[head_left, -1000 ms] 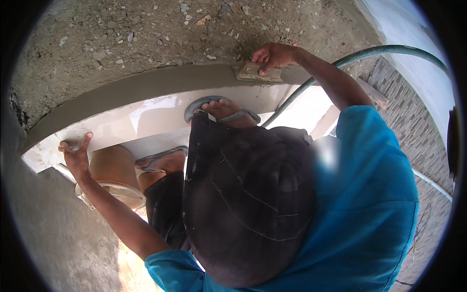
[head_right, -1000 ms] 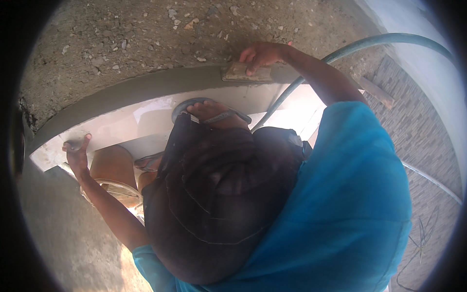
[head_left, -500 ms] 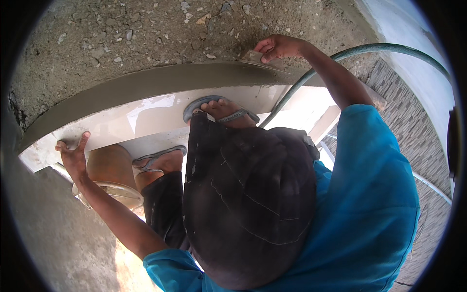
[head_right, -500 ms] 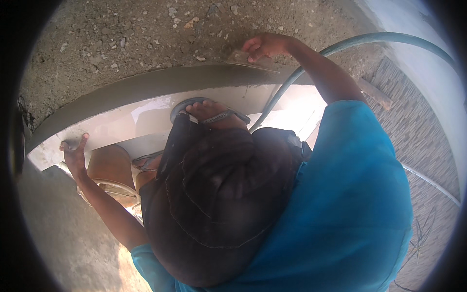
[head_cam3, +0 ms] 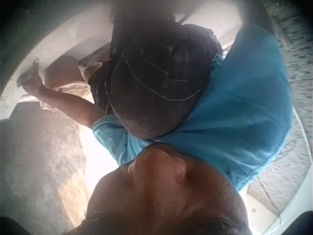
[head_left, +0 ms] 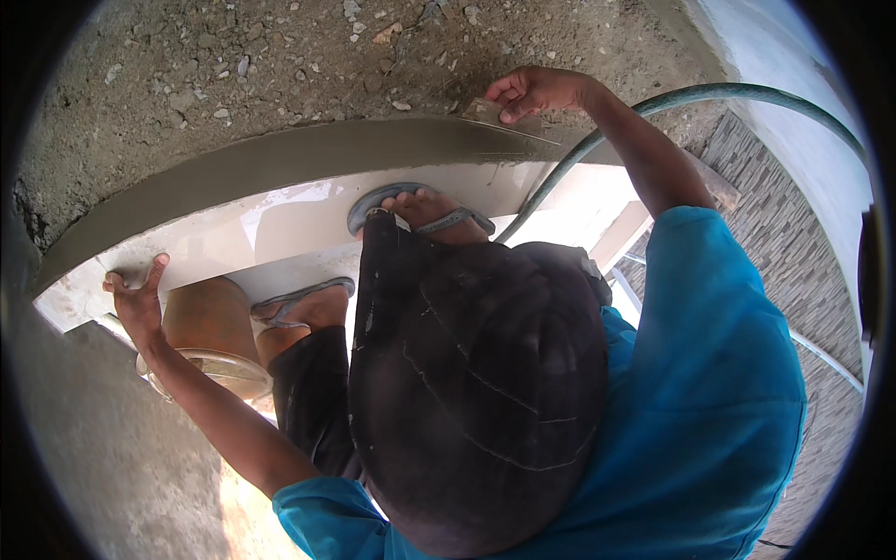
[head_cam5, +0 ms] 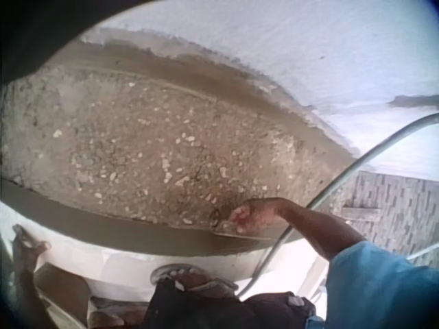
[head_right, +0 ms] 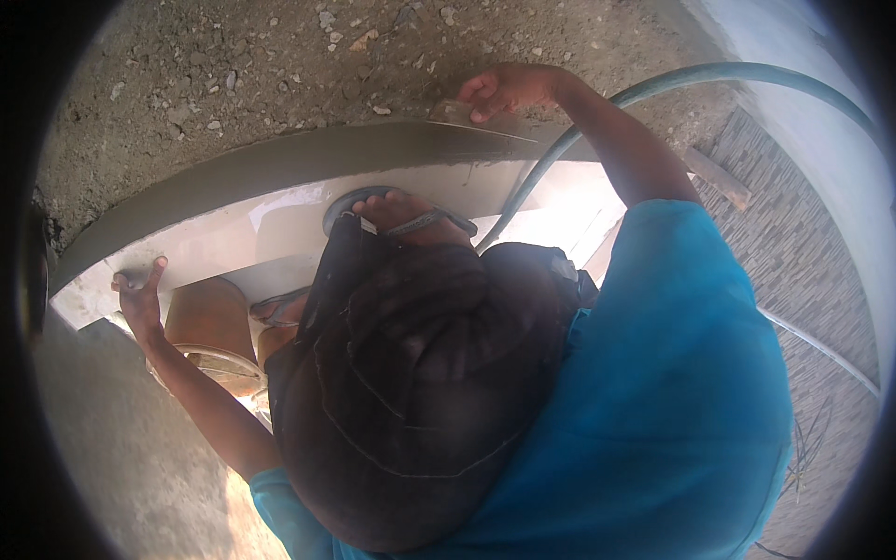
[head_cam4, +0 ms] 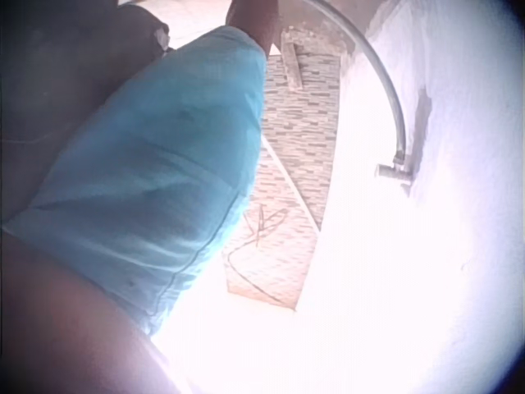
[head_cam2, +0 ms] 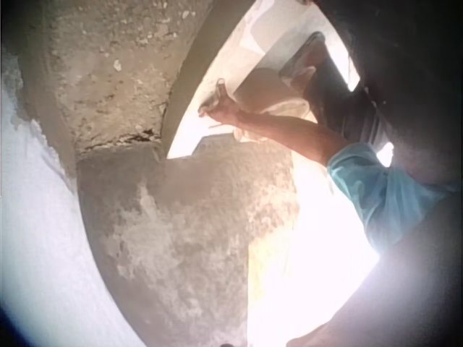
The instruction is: The person scoops cement from a bucket with a trowel and applies it to a wall using a flat tool, smoothing the surface repeatedly.
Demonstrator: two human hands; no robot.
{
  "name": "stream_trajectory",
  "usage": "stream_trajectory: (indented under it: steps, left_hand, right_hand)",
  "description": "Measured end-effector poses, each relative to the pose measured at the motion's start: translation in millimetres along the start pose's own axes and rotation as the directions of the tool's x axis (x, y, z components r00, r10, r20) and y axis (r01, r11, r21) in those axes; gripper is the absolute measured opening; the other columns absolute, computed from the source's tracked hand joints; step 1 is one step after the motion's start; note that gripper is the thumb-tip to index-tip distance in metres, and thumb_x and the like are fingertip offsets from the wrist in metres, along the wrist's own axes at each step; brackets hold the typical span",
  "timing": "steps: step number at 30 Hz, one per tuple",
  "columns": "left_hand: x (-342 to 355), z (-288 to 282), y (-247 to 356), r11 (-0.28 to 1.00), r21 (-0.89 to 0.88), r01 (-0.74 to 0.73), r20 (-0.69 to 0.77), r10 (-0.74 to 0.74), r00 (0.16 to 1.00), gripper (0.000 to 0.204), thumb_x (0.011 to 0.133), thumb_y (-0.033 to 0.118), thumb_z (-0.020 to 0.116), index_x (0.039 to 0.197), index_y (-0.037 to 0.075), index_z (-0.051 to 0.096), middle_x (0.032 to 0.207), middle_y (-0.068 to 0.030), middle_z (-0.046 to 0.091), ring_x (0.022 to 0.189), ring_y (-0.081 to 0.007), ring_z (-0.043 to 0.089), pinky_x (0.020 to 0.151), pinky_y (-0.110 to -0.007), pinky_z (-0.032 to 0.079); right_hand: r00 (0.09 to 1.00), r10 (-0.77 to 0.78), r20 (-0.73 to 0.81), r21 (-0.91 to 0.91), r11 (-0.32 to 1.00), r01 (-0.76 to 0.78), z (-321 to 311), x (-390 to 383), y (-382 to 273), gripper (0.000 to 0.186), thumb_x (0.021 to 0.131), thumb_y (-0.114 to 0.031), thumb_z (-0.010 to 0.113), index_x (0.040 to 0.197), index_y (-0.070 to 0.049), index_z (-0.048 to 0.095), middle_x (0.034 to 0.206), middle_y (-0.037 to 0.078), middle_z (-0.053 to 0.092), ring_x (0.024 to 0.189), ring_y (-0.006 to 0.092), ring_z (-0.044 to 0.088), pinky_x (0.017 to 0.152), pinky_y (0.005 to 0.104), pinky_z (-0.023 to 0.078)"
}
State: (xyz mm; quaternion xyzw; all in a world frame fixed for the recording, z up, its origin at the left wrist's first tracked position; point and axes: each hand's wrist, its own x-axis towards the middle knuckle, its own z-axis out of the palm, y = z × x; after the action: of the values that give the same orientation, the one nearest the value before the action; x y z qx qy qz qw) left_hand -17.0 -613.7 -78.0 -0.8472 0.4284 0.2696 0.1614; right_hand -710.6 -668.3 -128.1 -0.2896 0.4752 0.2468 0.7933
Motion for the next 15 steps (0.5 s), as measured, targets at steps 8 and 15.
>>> stream_trajectory:
  steps: [8,15]
  left_hand:
    - [1.1,0.0,-2.4,1.000,-0.015,0.010,0.016,-0.009,1.000,0.135,0.061,0.066,0.088,0.155,-0.007,0.026,0.163,-0.0320,0.019,0.156,-0.0335,0.013,0.124,-0.039,0.017]
    - [1.9,2.3,-4.4,1.000,0.002,0.000,-0.007,0.000,1.000,0.134,0.060,0.066,0.089,0.154,-0.008,0.028,0.162,-0.0330,0.022,0.156,-0.0344,0.015,0.124,-0.039,0.017]
  right_hand:
    - [0.992,0.012,-0.129,-0.148,0.989,-0.031,-3.4,38.6,25.9,0.043,0.085,-0.018,0.082,0.122,-0.005,0.066,0.100,-0.001,0.072,0.092,0.0102,0.064,0.078,0.0279,0.047]
    - [0.999,0.031,-0.033,-0.155,0.987,-0.036,14.4,20.1,11.2,0.058,0.075,-0.025,0.087,0.126,-0.008,0.065,0.111,0.004,0.072,0.103,0.0182,0.064,0.089,0.0340,0.048]
